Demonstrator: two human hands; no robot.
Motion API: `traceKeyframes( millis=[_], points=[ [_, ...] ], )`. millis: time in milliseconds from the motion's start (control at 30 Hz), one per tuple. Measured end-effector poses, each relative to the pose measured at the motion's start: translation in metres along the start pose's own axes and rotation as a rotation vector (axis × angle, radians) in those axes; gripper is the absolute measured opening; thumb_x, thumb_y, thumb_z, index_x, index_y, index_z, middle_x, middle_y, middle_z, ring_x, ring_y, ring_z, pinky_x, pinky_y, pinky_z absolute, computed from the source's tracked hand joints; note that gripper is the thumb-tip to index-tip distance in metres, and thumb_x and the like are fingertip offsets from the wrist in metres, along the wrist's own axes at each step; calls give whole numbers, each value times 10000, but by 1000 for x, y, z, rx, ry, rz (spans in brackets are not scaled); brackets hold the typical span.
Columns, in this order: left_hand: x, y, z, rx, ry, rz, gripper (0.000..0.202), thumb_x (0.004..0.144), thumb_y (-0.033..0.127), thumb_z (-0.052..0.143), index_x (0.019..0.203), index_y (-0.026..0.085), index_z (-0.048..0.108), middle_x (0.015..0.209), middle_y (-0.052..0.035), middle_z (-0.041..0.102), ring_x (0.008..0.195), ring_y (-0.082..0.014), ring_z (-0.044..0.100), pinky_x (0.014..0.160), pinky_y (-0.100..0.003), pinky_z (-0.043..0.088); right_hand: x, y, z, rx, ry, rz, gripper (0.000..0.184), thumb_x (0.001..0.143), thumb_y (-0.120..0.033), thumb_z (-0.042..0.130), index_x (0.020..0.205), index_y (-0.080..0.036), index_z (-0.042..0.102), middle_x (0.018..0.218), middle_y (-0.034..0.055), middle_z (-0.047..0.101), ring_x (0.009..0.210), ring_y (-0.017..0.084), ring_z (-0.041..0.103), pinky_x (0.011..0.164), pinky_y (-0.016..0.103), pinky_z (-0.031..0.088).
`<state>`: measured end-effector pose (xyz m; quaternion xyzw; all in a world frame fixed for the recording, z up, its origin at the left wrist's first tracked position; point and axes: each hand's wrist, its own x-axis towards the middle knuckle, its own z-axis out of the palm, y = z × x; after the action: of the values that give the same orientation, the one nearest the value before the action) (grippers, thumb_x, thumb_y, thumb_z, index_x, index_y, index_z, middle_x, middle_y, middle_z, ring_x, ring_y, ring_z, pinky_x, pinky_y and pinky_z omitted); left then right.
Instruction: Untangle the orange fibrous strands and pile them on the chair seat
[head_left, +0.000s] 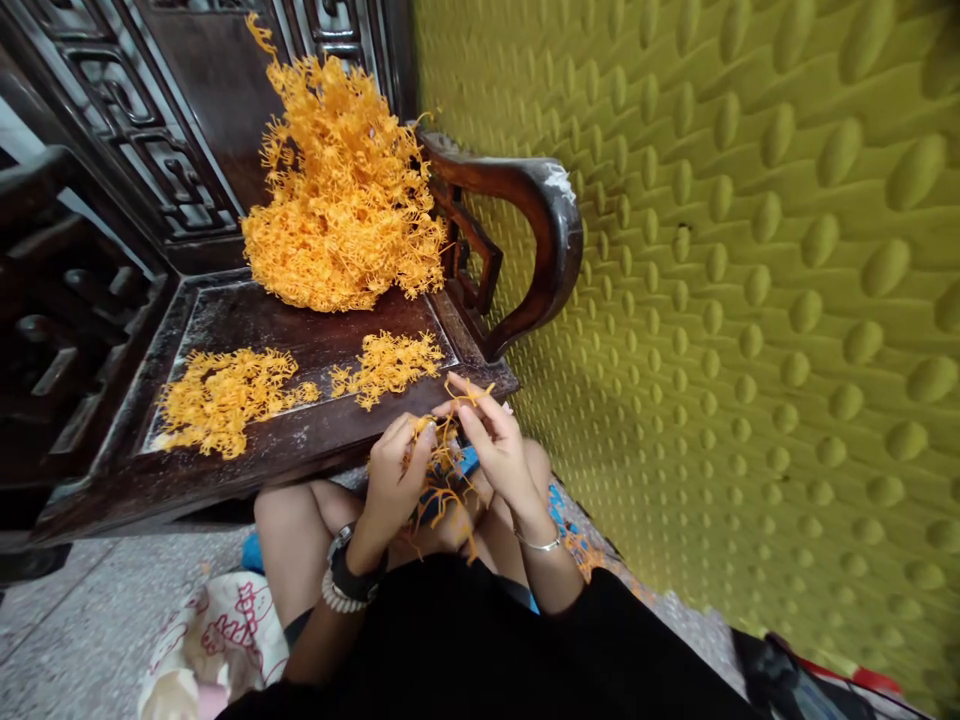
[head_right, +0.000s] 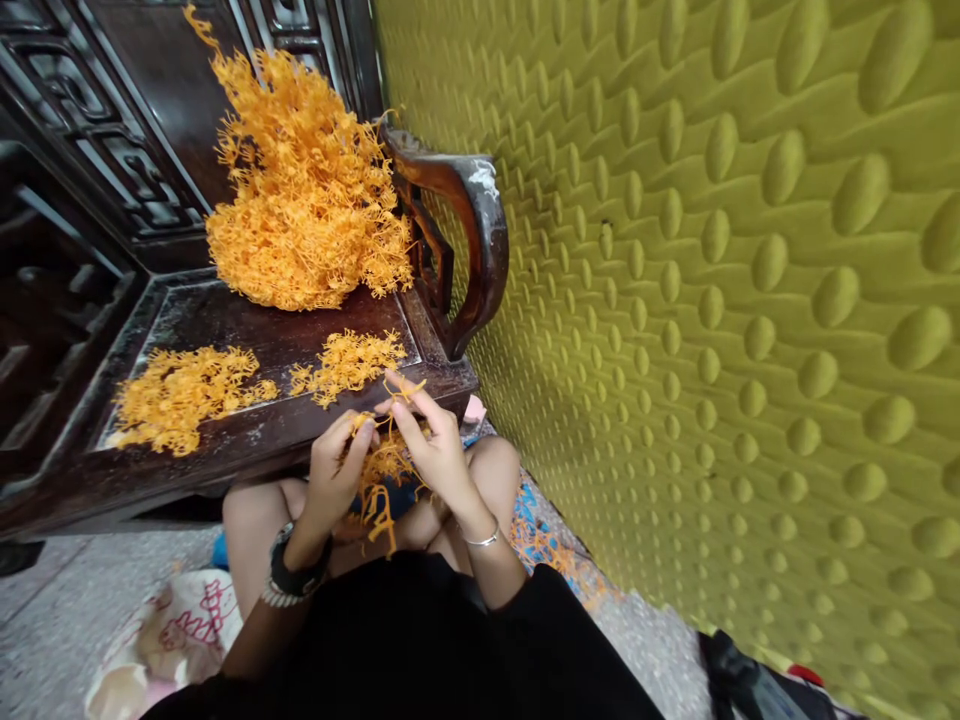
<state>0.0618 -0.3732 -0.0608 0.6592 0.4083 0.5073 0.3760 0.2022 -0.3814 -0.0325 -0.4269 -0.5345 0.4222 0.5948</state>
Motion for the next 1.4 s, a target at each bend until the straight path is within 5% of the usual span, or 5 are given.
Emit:
traceKeyframes(
  millis=[167,333,567,1000,1400],
  points=[
    [0,1,-2,-205,-44,-91,304,920,346,485,682,187,585,682,-18,563,680,-170,507,670,-266,390,-6,2,2,107,-196,127,535,818,-218,662,1320,-282,489,817,-36,585,673,91,544,672,220,467],
    [-5,6,-2,-311,32,-173,397,887,417,537,569,182,508,590,6,481,593,-142,422,589,-261,337,-10,2,1,125,-257,171,79,847,-254,626,877,-187,596,745,-16,602,666,95,531,608,204,405],
    [-11,8,2,-523,67,-282,435,832,488,601,547,187,466,556,19,415,545,-124,340,523,-270,287,-12,-5,-2,-25,-358,114,261,887,-356,559,717,-164,612,659,-12,523,560,86,354,505,227,257],
    [-6,29,-7,-1085,48,-401,489,859,378,535,524,204,224,516,61,139,468,-107,163,459,-245,287,-20,-4,5,599,-166,276,472,727,-445,697,520,-207,346,498,-90,210,425,49,145,426,231,133],
    [77,-13,-47,590,81,-1,235,850,295,521,629,230,473,654,-54,507,761,-278,513,814,-390,365,-14,10,-2,580,-39,272,221,790,-334,648,701,-182,516,592,-61,335,502,69,269,510,239,228]
  ],
)
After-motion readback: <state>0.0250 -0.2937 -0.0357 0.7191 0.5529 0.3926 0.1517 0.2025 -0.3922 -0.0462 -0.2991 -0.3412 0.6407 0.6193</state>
